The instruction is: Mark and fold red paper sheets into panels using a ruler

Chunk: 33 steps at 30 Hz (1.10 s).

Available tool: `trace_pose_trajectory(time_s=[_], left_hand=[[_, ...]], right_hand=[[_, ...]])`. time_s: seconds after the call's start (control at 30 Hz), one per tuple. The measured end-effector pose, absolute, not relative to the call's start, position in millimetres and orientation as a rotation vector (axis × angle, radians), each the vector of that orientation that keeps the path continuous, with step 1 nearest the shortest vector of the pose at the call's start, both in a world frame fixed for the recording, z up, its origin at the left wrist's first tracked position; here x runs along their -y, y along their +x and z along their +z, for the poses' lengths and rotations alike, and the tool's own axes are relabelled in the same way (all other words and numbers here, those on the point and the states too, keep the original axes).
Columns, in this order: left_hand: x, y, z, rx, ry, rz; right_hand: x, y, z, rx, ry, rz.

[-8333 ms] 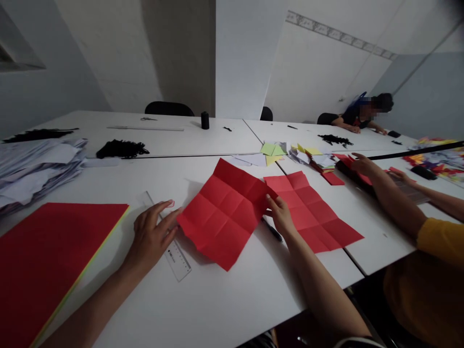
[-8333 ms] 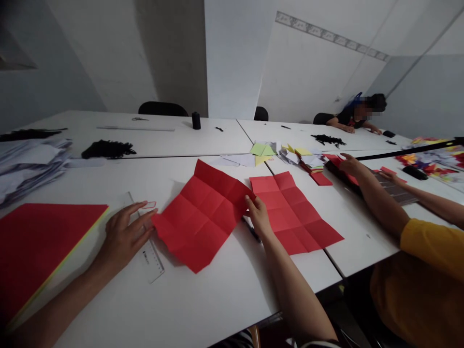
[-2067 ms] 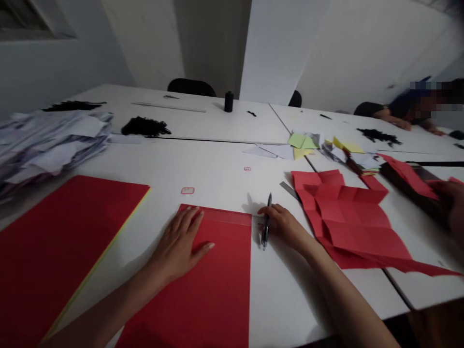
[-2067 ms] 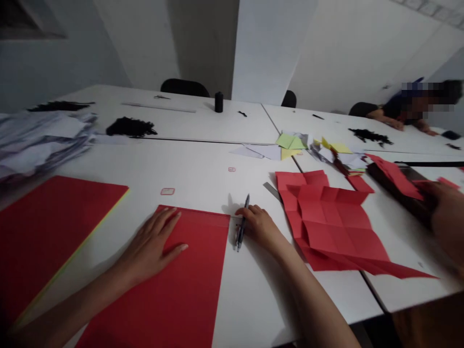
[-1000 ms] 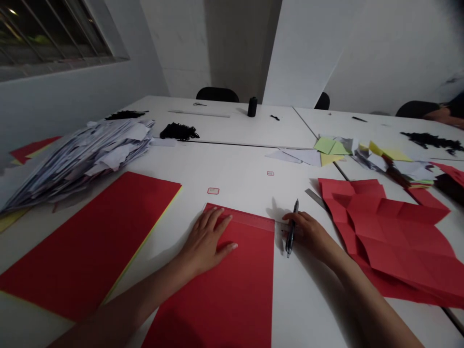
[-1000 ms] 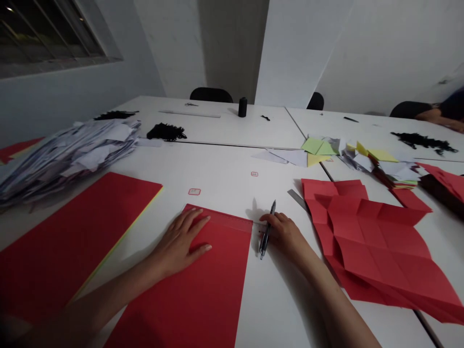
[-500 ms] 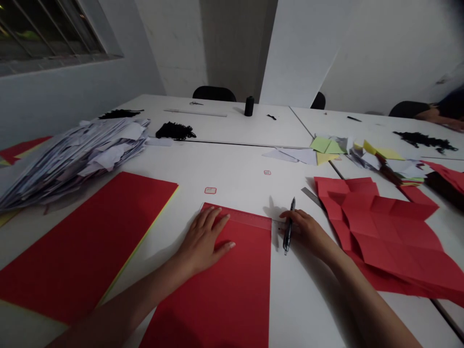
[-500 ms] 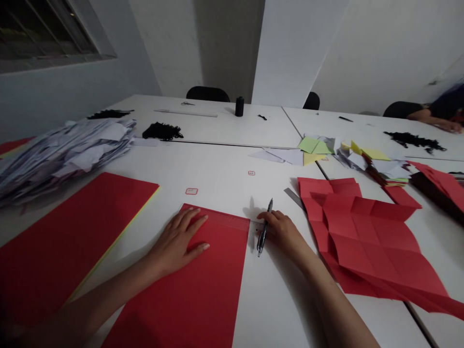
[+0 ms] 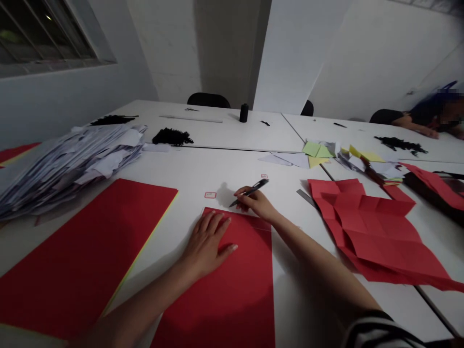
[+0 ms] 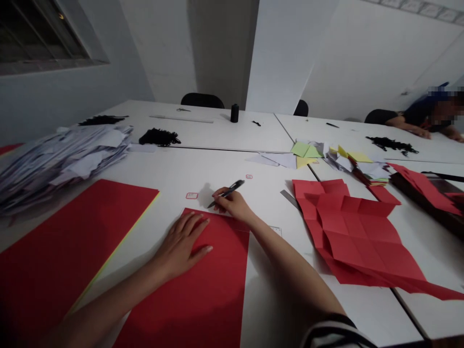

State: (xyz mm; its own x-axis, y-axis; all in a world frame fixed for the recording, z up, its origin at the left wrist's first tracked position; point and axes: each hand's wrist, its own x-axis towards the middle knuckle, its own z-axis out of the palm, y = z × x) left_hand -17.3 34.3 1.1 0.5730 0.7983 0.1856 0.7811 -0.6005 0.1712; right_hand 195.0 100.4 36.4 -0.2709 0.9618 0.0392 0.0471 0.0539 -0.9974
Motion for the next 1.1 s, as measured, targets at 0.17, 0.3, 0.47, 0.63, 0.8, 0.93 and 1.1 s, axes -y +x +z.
trace_pose_trajectory(time_s=[0.17,0.3,0.47,0.63,0.8,0.93,1.1], left_hand=[[-35,-18,0,-1.365,2.721,0.383],[-36,-17,0,-1.362,2.699,0.378],[-36,-15,-1,-1.356,2.698,0.407],[-36,-15,0,-1.337,2.717,0.420],[-36,-15,1,-1.352,2.720,0.372],[-36,-14,2,-1.356,2.705,0.372],[-36,-14,3,-1.362,2.702,0.342]], right_hand=[[-117,172,21,1.545,-1.052,1.253],[-113,178,11,1.622,-1.130,1.014],[-112,182,5,1.617,-1.146,0.981],[-113,180,4,1.609,-1.148,0.972],[-112,180,5,1.597,-1.154,0.972],[-111,180,7,1.594,-1.159,0.973],[-113,180,3,1.582,-1.156,0.974]])
